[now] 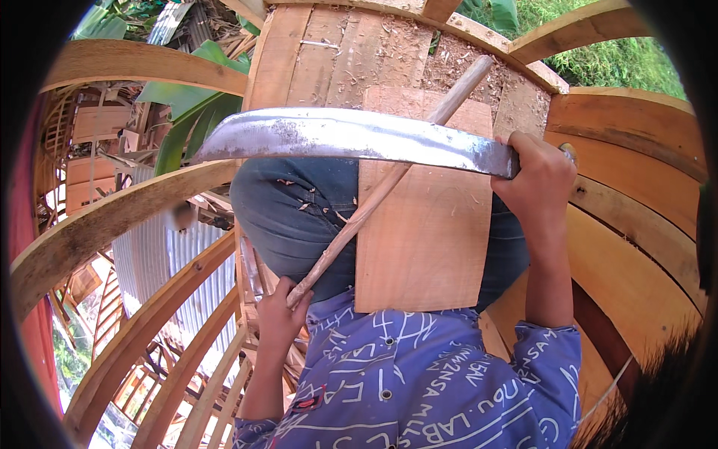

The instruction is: The person sits cross-legged on a wooden platform and uses a large curved blade to shave and shape a thin piece of wood held between their legs. They repeatedly strike the wood with the blade to remove thin layers, creating wood shavings.

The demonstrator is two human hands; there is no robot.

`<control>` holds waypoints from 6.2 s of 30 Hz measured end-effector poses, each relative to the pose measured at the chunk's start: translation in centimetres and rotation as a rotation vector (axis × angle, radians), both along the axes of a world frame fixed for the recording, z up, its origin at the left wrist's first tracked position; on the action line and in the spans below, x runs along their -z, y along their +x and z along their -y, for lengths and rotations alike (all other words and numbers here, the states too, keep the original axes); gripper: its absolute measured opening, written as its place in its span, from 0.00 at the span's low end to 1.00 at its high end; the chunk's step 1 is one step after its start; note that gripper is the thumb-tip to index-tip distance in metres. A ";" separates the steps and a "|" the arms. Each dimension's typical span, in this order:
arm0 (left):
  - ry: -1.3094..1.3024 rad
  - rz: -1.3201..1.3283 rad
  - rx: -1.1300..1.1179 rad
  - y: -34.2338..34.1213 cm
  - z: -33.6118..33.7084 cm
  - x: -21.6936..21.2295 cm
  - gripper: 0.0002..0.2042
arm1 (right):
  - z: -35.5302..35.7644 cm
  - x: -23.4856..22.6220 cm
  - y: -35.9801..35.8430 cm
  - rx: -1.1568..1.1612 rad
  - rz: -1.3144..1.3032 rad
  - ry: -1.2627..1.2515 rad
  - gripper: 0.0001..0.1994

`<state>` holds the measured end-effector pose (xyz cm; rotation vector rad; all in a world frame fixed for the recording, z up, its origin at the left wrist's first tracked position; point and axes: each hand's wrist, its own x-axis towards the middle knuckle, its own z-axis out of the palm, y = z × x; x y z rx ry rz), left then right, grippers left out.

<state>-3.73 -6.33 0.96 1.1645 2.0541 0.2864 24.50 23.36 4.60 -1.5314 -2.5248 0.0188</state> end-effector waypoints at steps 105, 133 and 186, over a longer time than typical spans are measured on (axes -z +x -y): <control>0.129 -0.022 -0.084 4.1 4.1 3.1 0.24 | 1.3 -0.8 2.4 -0.007 0.004 0.038 0.09; -0.021 0.115 -0.167 4.0 3.1 2.0 0.23 | -0.2 -0.4 4.1 0.291 0.053 0.044 0.06; 0.025 0.034 -0.208 4.6 3.3 2.2 0.24 | 1.6 0.5 2.0 0.110 -0.021 -0.028 0.05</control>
